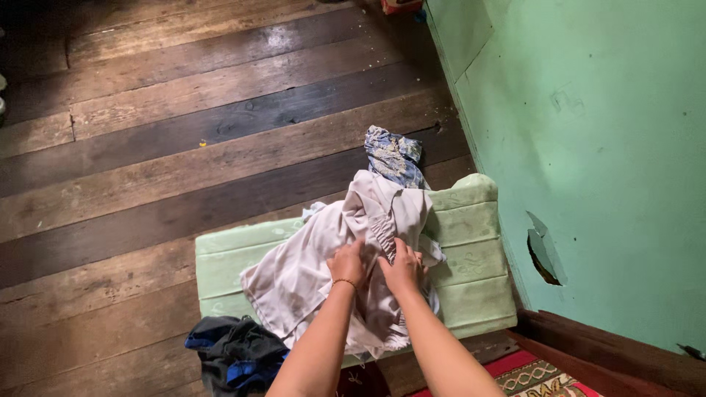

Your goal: The person takes clothes from a pile on a bench, places them on hangers, and hangs them on a clothes rack. The person handles a white shirt, a beige top, and a dark garment, repeating the process of unfolding, placing on a hanger, and hanging on the rack.

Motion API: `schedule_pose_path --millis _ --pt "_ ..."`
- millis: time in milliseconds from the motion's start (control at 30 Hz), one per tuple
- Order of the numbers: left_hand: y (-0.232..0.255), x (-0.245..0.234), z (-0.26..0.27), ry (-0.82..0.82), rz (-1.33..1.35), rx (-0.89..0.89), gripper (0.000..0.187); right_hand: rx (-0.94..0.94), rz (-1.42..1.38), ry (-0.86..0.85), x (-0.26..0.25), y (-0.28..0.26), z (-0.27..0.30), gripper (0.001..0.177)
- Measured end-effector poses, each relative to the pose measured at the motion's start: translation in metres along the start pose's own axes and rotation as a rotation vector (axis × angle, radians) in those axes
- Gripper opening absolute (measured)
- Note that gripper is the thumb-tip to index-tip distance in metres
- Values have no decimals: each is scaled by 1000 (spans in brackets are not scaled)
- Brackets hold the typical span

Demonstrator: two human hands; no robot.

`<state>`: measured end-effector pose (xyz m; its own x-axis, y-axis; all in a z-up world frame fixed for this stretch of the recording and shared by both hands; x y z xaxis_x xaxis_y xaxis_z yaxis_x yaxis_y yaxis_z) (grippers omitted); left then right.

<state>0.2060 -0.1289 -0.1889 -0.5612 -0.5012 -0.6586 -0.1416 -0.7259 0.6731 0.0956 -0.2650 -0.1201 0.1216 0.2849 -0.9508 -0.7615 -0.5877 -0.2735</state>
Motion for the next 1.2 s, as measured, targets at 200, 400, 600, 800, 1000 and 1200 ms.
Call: schedule_pose_path --millis 200,400,600,800,1000,1200 --pt "-44 -17 3 30 530 64 22 126 -2 -55 14 29 -18 32" --pt "-106 -58 63 -112 1016 -218 25 101 -238 -2 -1 48 -42 24" --pt "-164 -79 82 16 1026 -320 33 66 -109 14 -30 17 -61 20" --pt "-130 -97 63 216 643 -125 33 -238 177 263 -55 -64 -5 21" --pt "-69 -106 61 294 409 81 36 -434 349 151 -28 -101 58 30" --pt "-58 -107 66 174 437 15 20 -352 223 143 -55 -83 73 7"
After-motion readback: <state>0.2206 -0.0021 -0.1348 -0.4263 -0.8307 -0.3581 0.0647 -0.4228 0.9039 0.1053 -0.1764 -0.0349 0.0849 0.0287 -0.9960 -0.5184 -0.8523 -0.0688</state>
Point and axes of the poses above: each hand's wrist, its own z-axis away from the middle knuckle, its own x-axis out of the palm, y = z × x, the point moved 9 cm from there along -z, towards the middle knuckle, and after that the axes turned 10 degrees about z, right-handed, at the moved point
